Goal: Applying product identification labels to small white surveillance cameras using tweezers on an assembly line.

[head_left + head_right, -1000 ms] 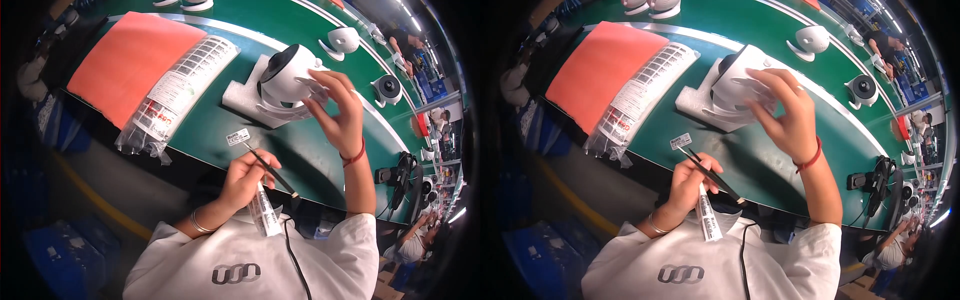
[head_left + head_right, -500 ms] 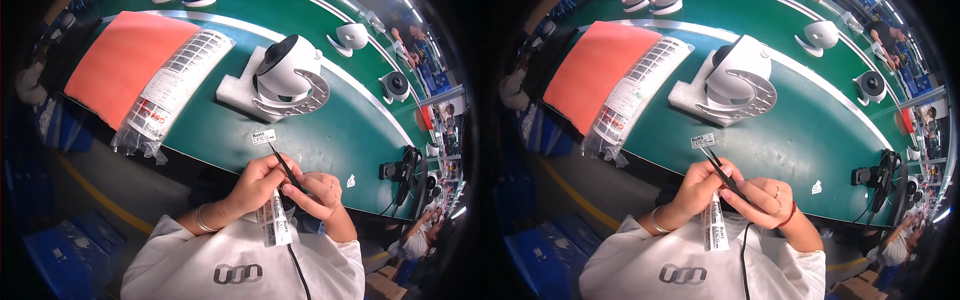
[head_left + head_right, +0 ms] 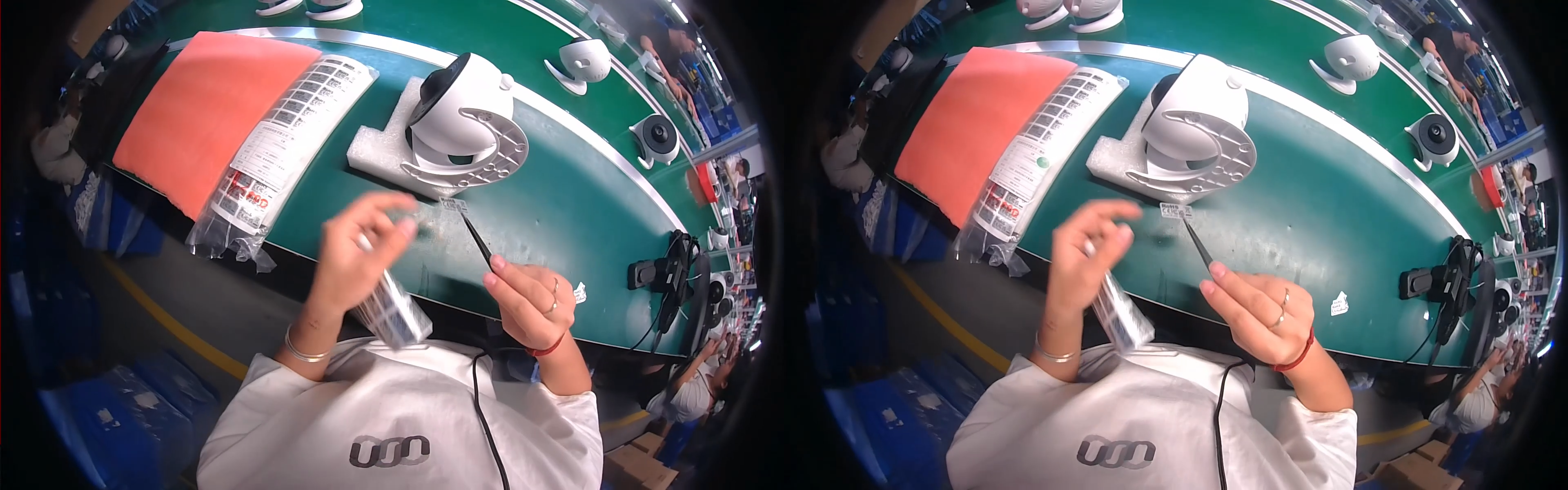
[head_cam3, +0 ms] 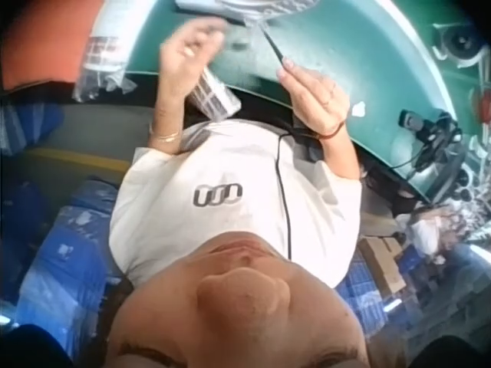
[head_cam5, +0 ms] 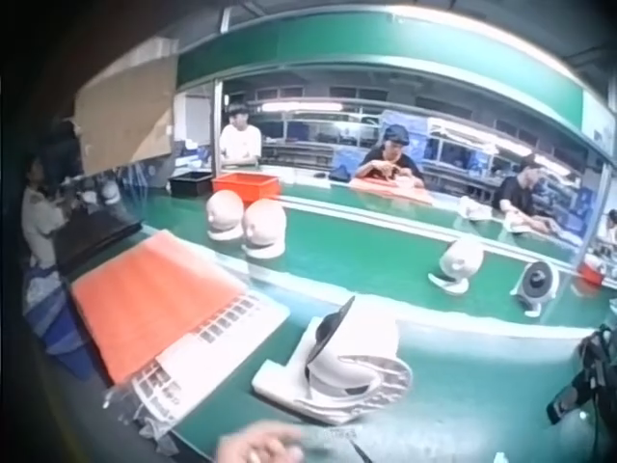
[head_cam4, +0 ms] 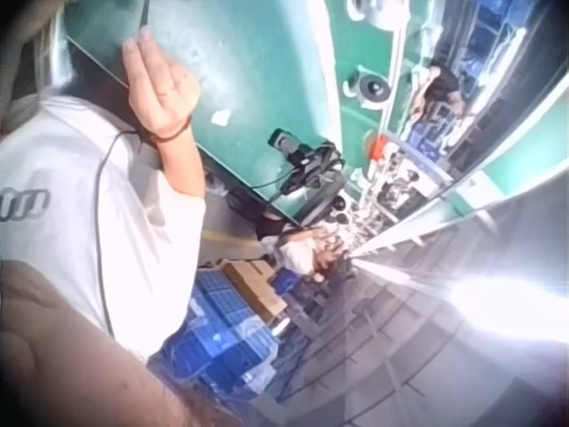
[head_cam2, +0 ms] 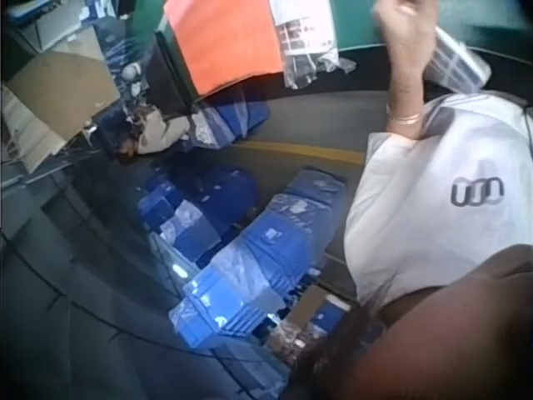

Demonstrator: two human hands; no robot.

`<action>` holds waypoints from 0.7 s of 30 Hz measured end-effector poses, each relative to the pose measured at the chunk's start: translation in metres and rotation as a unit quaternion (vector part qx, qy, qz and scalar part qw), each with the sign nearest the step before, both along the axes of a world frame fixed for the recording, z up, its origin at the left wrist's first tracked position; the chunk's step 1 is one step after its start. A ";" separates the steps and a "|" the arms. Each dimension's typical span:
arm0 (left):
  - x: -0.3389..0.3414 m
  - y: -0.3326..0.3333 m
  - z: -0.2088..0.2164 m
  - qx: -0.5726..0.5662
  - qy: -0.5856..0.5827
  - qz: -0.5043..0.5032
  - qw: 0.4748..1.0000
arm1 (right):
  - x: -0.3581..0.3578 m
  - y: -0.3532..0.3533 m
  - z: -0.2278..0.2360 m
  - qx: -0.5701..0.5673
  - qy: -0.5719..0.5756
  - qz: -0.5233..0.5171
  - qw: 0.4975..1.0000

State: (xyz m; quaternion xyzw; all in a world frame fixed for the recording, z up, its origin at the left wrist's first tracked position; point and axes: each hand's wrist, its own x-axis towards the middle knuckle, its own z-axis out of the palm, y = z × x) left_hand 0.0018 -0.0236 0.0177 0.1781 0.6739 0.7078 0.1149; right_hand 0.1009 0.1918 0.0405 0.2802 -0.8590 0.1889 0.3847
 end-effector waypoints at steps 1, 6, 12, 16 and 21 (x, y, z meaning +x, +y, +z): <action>-0.008 0.000 0.002 -0.047 0.058 0.070 0.995 | -0.002 0.000 -0.002 0.006 -0.002 -0.009 1.000; -0.026 0.016 0.023 -0.189 0.185 0.106 0.958 | -0.010 -0.003 -0.002 0.001 -0.003 -0.006 1.000; -0.026 0.020 0.009 -0.198 0.163 0.125 0.958 | -0.023 0.003 -0.005 0.047 -0.010 -0.003 0.999; -0.028 0.018 0.012 -0.211 0.117 0.110 0.964 | -0.029 0.006 -0.007 0.071 -0.004 0.018 0.997; -0.029 0.017 0.006 -0.187 0.113 0.115 0.969 | -0.034 0.009 -0.007 0.086 -0.012 0.024 0.996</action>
